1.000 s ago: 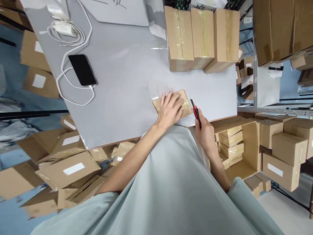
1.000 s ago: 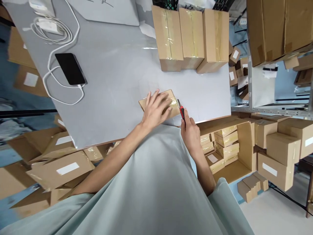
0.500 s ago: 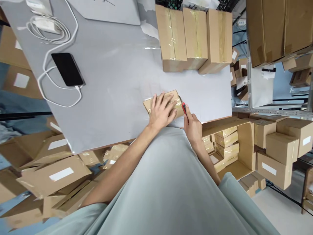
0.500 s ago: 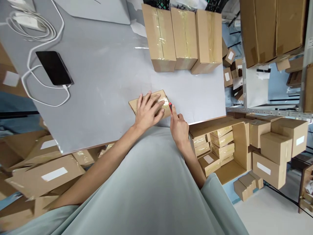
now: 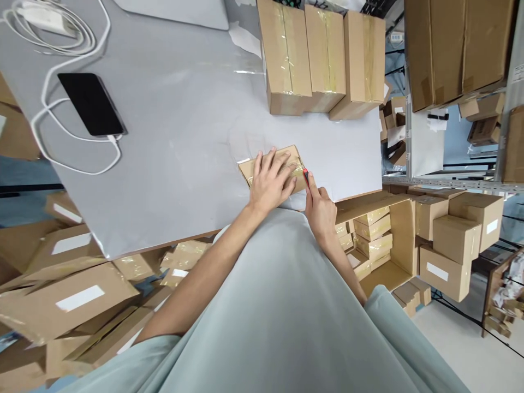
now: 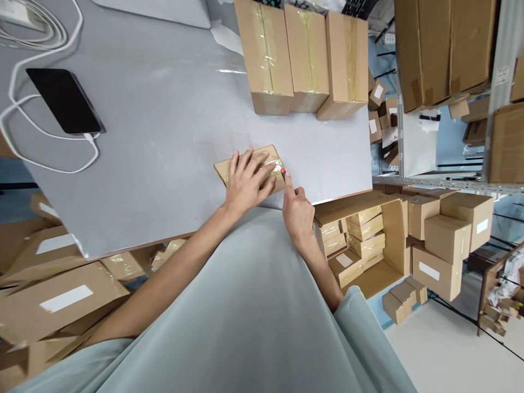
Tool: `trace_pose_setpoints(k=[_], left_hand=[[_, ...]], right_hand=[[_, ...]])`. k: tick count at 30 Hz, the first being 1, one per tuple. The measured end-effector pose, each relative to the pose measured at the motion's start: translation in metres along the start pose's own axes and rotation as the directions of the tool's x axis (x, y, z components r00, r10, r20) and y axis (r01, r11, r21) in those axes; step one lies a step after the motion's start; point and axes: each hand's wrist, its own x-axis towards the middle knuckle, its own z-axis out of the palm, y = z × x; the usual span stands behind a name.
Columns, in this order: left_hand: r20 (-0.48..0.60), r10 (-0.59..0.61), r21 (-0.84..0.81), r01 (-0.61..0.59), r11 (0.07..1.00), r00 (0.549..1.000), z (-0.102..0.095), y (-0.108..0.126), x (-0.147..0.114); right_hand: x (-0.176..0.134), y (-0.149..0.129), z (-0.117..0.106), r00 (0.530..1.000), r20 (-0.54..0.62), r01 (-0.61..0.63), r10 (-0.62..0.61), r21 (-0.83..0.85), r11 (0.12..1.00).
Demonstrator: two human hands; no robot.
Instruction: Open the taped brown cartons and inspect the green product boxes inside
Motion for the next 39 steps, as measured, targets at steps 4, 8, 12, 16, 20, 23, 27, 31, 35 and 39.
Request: trace_pose_setpoints(k=[4, 8, 12, 16, 20, 23, 27, 31, 35, 39], left_hand=[[0.001, 0.005, -0.009, -0.005, 1.0, 1.0, -0.001, 0.001, 0.0], [0.0, 0.006, -0.028, -0.006, 1.0, 1.0, 0.0, 0.002, 0.0], [0.008, 0.001, -0.035, -0.001, 0.999, 1.0, 0.001, 0.003, 0.0], [0.033, -0.003, -0.021, 0.004, 1.0, 0.999, 0.001, 0.005, 0.0], [0.061, 0.009, -0.021, -0.008, 1.0, 0.998, 0.002, 0.006, -0.001], [0.051, 0.025, -0.056, -0.022, 0.998, 0.998, 0.002, 0.004, 0.001], [0.038, 0.03, -0.116, -0.026, 0.993, 0.999, 0.003, 0.002, 0.002], [0.042, 0.0, -0.13, 0.006, 0.991, 0.999, 0.003, 0.005, -0.001], [0.054, -0.011, -0.104, 0.017, 0.994, 0.999, 0.004, 0.009, -0.002], [0.047, -0.007, -0.066, 0.01, 0.998, 0.999, 0.005, 0.01, -0.005]], right_hand=[[-0.004, -0.005, 0.005, 0.999, -0.011, -0.032, 0.032, -0.044, 0.999], [-0.008, -0.013, 0.004, 0.998, 0.013, -0.066, 0.068, -0.117, 0.991], [-0.007, -0.026, -0.008, 0.995, 0.041, -0.082, 0.091, -0.166, 0.983], [-0.006, -0.037, -0.025, 0.993, 0.054, -0.091, 0.103, -0.193, 0.977], [-0.013, -0.038, -0.037, 0.99, 0.08, -0.099, 0.12, -0.228, 0.969], [-0.013, -0.036, -0.039, 0.99, 0.065, -0.109, 0.127, -0.232, 0.967], [-0.012, -0.036, -0.038, 0.991, 0.054, -0.107, 0.12, -0.2, 0.974], [-0.019, -0.031, -0.034, 0.986, 0.077, -0.126, 0.145, -0.205, 0.971], [-0.022, -0.025, -0.028, 0.987, 0.069, -0.132, 0.148, -0.204, 0.97], [-0.029, -0.02, -0.029, 0.981, 0.118, -0.131, 0.154, -0.187, 0.974]])
